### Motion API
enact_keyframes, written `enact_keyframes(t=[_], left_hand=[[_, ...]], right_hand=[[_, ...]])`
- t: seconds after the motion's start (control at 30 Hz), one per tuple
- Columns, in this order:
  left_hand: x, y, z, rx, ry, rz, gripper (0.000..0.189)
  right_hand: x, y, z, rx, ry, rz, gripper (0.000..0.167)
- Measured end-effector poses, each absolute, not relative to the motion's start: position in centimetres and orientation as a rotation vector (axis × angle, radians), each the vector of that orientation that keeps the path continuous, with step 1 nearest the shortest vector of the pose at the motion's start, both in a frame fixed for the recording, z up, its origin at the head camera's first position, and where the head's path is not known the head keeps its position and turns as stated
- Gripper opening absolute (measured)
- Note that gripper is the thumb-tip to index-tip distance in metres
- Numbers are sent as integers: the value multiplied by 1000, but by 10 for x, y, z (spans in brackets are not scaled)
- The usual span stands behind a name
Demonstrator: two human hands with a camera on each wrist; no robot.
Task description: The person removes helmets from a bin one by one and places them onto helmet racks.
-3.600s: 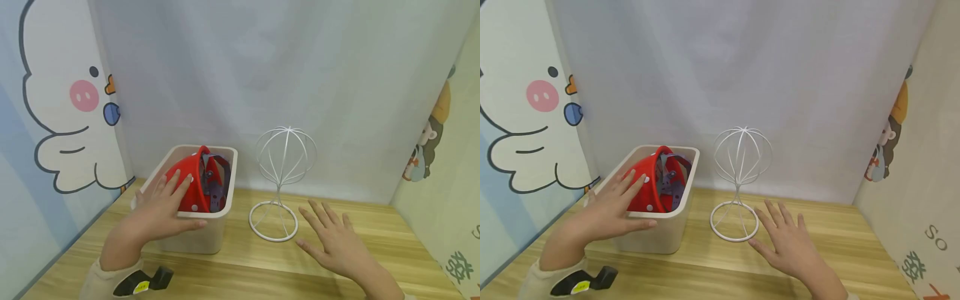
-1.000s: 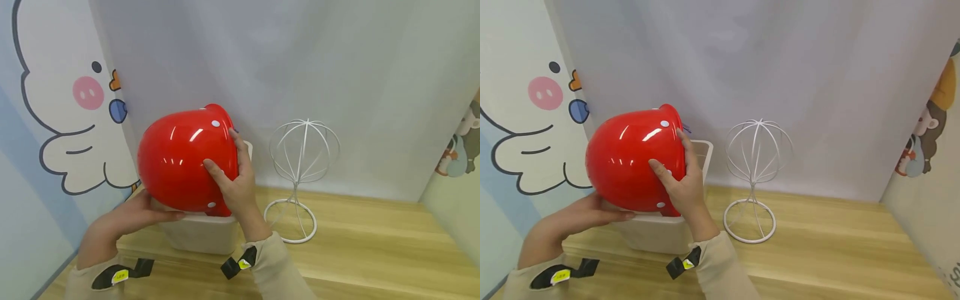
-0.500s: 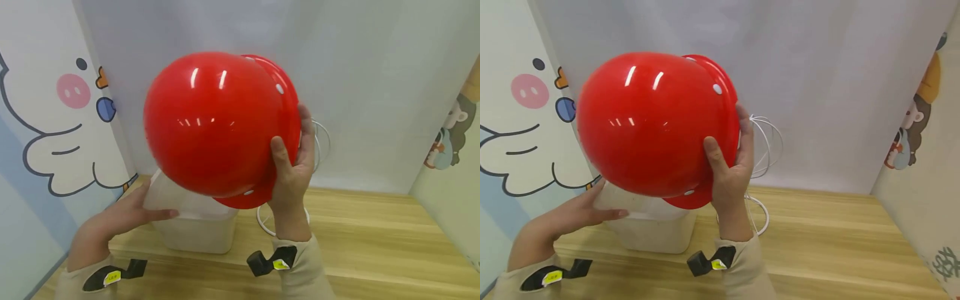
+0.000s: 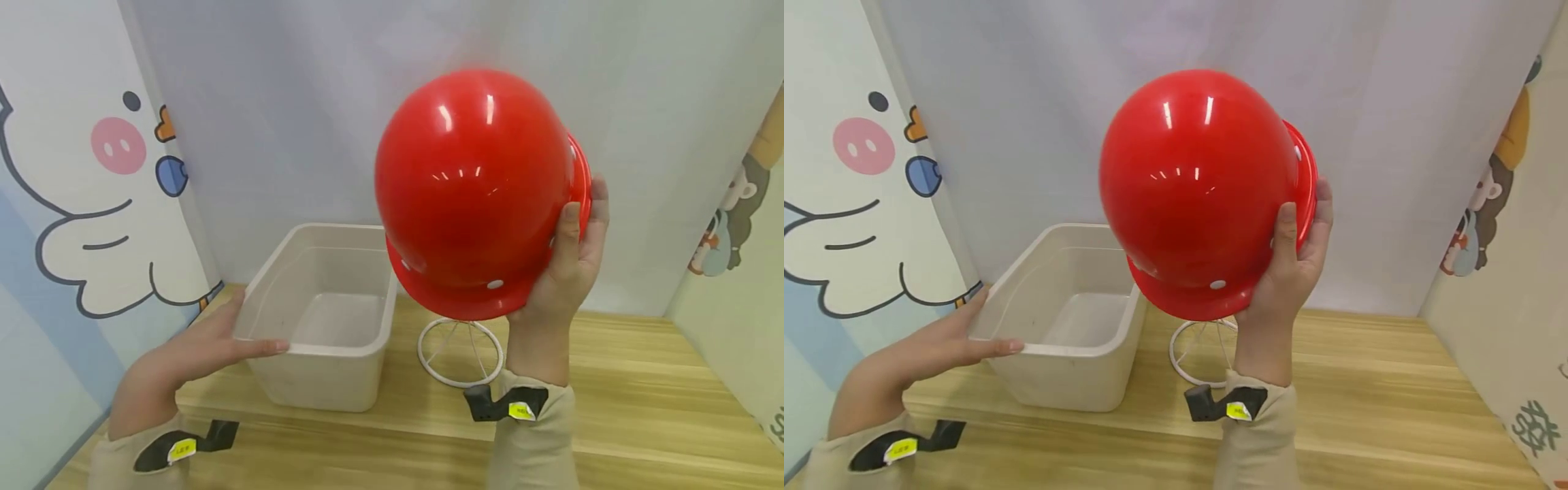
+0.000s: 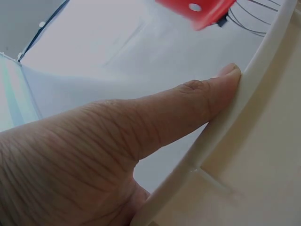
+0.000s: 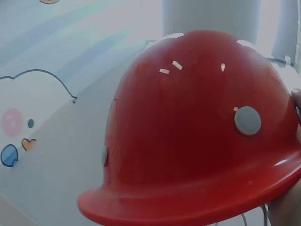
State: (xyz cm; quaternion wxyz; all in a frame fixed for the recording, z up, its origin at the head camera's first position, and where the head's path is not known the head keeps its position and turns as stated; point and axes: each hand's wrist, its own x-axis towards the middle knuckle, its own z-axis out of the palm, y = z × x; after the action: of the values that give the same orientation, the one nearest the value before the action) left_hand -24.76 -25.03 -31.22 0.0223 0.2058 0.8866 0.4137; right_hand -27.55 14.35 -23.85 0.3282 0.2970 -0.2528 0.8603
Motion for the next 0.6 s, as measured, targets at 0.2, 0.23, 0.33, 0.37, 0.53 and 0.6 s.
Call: enact_keyframes(t=[0.2, 0.23, 0.33, 0.37, 0.53, 0.6], left_hand=[[-246, -250, -311, 605, 2754, 1263, 95], [-246, -249, -311, 621, 2749, 1273, 94], [-247, -248, -312, 661, 2739, 1291, 92], [-248, -248, -313, 670, 2738, 1295, 92], [-248, -248, -312, 659, 2747, 1282, 92], [-248, -247, -312, 655, 2753, 1276, 93]], right_hand=[[-299, 176, -266, 240, -755, 2533, 46], [-303, 180, -271, 160, -756, 2584, 41], [-314, 185, -282, 54, -748, 2709, 28], [-318, 185, -285, 77, -735, 2729, 26], [-323, 188, -292, 129, -740, 2728, 22], [-323, 190, -292, 135, -750, 2723, 22]])
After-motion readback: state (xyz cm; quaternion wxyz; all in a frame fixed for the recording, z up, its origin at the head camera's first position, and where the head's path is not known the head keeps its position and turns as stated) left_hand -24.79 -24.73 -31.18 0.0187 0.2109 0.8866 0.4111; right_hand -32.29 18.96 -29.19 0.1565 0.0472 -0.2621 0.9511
